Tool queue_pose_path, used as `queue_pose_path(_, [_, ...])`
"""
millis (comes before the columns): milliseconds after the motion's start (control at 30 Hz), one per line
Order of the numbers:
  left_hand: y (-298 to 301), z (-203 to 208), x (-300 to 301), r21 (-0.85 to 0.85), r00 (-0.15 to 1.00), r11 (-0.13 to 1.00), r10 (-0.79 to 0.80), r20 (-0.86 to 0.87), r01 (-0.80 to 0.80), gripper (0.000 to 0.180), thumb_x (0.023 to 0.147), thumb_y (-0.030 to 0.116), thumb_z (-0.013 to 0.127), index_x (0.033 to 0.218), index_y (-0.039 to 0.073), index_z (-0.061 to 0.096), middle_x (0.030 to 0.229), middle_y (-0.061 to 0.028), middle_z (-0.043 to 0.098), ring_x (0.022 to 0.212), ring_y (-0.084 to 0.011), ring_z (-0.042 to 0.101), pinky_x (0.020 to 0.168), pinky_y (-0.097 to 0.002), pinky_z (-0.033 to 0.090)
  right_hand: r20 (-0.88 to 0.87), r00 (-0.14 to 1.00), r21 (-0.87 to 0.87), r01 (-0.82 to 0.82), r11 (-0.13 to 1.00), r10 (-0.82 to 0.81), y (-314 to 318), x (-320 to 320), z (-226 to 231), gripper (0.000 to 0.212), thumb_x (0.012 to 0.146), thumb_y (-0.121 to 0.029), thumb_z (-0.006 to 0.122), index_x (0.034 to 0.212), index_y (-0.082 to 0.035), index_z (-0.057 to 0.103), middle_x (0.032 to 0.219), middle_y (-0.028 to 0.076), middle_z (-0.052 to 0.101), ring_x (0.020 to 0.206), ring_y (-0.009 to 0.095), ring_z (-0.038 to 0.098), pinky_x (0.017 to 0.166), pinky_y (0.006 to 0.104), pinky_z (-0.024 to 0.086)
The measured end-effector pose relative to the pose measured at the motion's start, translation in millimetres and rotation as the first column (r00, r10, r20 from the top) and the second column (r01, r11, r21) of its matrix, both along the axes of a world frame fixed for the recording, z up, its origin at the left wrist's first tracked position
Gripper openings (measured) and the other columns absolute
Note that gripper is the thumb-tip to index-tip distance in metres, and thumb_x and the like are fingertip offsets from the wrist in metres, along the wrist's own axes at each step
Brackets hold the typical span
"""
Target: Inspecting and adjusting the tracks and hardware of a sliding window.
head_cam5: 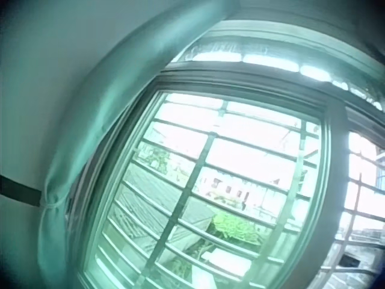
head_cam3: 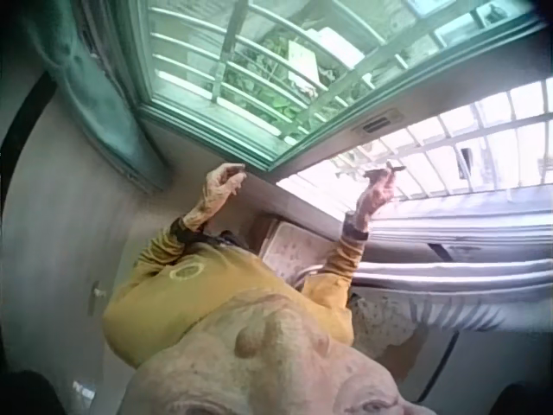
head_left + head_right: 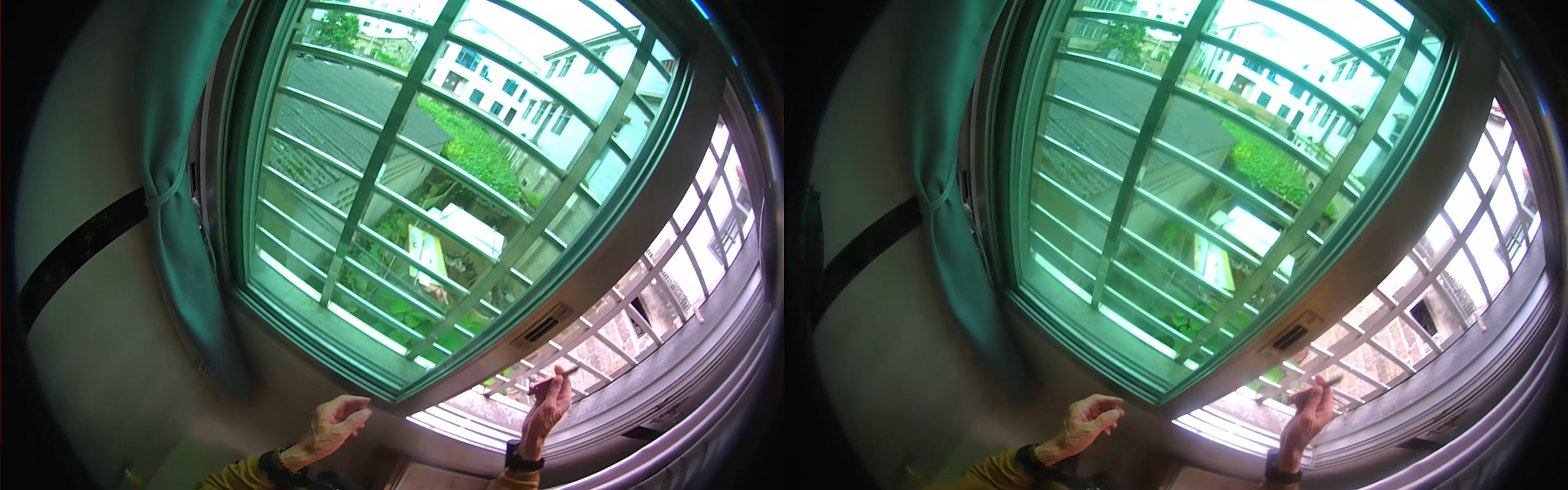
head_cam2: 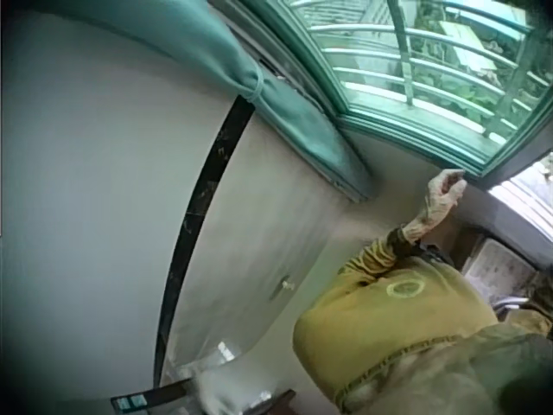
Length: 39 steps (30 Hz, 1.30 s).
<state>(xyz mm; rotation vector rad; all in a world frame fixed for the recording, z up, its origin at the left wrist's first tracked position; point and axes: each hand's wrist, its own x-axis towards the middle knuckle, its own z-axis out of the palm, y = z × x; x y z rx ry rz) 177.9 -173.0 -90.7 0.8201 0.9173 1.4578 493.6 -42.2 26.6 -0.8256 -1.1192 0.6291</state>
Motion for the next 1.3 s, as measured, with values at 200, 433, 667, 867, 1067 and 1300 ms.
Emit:
queue_pose_path(200, [-12,-17,-48,-0.09,0.991,0.99,0.102,-0.081,-0.11,0.03,0.09,0.016,0.061,0.114,-0.001,0.055,0.092,-0.007,0.066,0.07,-0.0072,0.059,0.06,-0.0203,0.049,0.087,0.959,-0.003,-0.271,0.963,0.27,84,2,50,0.017,0.092,-0.017,0.057,0.096,-0.001,0.059,0.068,0.002,0.059,0.055,0.007,0.052,0.051,0.0199,0.042])
queue_pose_path(433, [-43,-53,-87,-0.201,0.912,0.89,0.402,-0.083,-0.41,0.028,0.087,0.015,0.062,0.11,-0.001,0.057,0.087,-0.0085,0.066,0.067,-0.0088,0.059,0.057,-0.0216,0.05,0.187,0.871,-0.055,-0.452,0.89,0.454,152,-11,87,0.02,0.092,-0.019,0.057,0.097,0.0,0.06,0.072,0.005,0.063,0.061,0.011,0.059,0.056,0.0221,0.046])
queue_pose_path(667, [-46,-50,-73,-0.229,0.749,0.718,0.657,-0.087,-0.657,0.032,0.087,0.021,0.064,0.108,-0.002,0.055,0.083,-0.0079,0.065,0.064,-0.0091,0.058,0.055,-0.0217,0.05,0.363,0.702,-0.308,-0.531,0.79,0.613,177,-63,148,0.021,0.092,-0.018,0.056,0.098,0.001,0.06,0.077,0.007,0.065,0.066,0.017,0.064,0.06,0.0259,0.052])
queue_pose_path(867, [-32,-56,-22,-0.256,0.714,0.687,0.7,-0.014,-0.679,0.034,0.087,0.023,0.064,0.108,-0.002,0.055,0.085,-0.0082,0.064,0.066,-0.0092,0.058,0.055,-0.022,0.05,0.361,0.481,-0.277,-0.763,0.584,0.799,204,-113,186,0.024,0.089,-0.02,0.057,0.09,0.003,0.064,0.065,0.007,0.06,0.054,0.018,0.06,0.048,0.0283,0.047])
queue_pose_path(1067, [-39,-52,-3,-0.268,0.628,0.594,0.776,-0.057,-0.759,0.034,0.088,0.023,0.062,0.109,-0.002,0.053,0.085,-0.0079,0.063,0.066,-0.0091,0.057,0.057,-0.0222,0.049,0.398,0.351,-0.184,-0.874,0.449,0.847,195,-175,239,0.023,0.091,-0.018,0.056,0.098,0.004,0.061,0.063,0.002,0.054,0.048,0.008,0.046,0.042,0.0215,0.035])
queue_pose_path(1300, [-57,-34,-14,-0.233,0.565,0.535,0.821,-0.084,-0.812,0.033,0.09,0.02,0.059,0.111,-0.004,0.053,0.085,-0.0091,0.063,0.068,-0.0097,0.057,0.057,-0.0224,0.048,0.481,0.343,-0.049,-0.908,0.416,0.807,202,-207,293,0.021,0.094,-0.018,0.054,0.102,0.001,0.057,0.064,-0.004,0.047,0.048,0.001,0.04,0.04,0.0161,0.032])
